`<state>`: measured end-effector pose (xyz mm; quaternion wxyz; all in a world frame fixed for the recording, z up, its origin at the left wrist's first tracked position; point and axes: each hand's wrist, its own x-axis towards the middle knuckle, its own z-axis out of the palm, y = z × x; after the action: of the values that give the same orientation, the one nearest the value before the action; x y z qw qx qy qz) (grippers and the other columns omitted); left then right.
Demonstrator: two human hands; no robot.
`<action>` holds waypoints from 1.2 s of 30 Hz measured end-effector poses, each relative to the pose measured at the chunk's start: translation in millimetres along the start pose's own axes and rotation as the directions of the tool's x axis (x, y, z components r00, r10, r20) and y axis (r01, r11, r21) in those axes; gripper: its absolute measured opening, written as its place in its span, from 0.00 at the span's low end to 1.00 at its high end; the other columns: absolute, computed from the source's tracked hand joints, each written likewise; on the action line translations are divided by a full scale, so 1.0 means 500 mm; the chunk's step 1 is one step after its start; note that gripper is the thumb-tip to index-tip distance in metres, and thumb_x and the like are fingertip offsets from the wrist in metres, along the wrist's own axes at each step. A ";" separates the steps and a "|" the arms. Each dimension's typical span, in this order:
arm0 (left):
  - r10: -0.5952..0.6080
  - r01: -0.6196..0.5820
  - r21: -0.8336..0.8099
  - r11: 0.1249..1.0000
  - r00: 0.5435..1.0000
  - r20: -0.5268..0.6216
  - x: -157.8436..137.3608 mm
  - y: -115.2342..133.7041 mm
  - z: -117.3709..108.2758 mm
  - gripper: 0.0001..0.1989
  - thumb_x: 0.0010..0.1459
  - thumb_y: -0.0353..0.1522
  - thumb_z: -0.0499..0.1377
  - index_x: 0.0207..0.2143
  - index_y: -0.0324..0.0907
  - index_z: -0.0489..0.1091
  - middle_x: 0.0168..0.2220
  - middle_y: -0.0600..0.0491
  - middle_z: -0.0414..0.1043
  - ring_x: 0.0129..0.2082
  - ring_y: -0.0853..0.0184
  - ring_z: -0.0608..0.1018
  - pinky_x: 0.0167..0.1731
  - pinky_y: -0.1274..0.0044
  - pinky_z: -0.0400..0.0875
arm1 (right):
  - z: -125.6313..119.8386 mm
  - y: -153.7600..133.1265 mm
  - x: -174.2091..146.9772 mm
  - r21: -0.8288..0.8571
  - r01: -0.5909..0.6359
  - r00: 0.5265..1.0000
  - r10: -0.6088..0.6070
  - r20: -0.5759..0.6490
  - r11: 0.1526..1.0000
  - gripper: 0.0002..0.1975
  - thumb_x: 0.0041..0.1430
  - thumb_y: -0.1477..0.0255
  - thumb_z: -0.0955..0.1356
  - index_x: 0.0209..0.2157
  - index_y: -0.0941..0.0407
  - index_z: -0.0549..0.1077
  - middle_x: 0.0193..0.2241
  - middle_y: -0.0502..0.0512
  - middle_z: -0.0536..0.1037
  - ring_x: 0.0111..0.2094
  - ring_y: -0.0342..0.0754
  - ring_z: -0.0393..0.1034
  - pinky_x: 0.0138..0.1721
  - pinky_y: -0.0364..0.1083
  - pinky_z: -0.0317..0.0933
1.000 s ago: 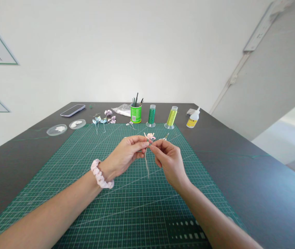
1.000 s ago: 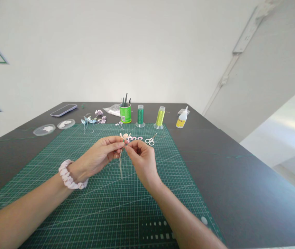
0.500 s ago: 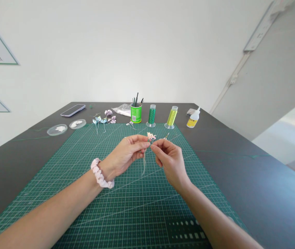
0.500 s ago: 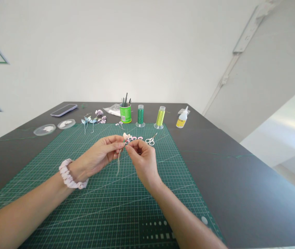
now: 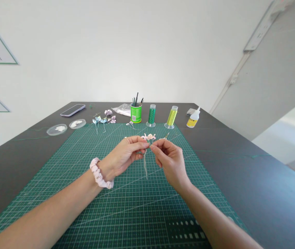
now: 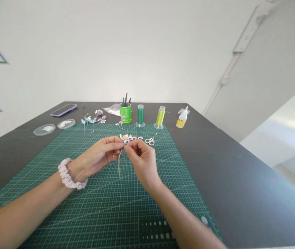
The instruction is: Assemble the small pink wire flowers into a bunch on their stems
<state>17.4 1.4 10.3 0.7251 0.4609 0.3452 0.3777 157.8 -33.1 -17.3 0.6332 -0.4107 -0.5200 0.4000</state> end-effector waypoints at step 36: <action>0.112 -0.102 0.116 0.988 0.990 -0.083 -0.005 0.001 0.013 0.11 0.42 0.31 0.69 0.22 0.38 0.68 0.20 0.60 0.66 0.21 0.77 0.65 0.24 0.79 0.57 | -0.001 0.000 0.004 -0.004 0.000 0.999 0.000 -0.054 1.000 0.09 0.50 0.67 0.70 0.22 0.55 0.70 0.16 0.44 0.63 0.16 0.38 0.49 0.16 0.42 0.43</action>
<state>21.8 -3.4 13.3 0.6608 0.5014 0.3725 0.4163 158.7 -31.3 -16.5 0.6460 -0.4227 -0.5037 0.3877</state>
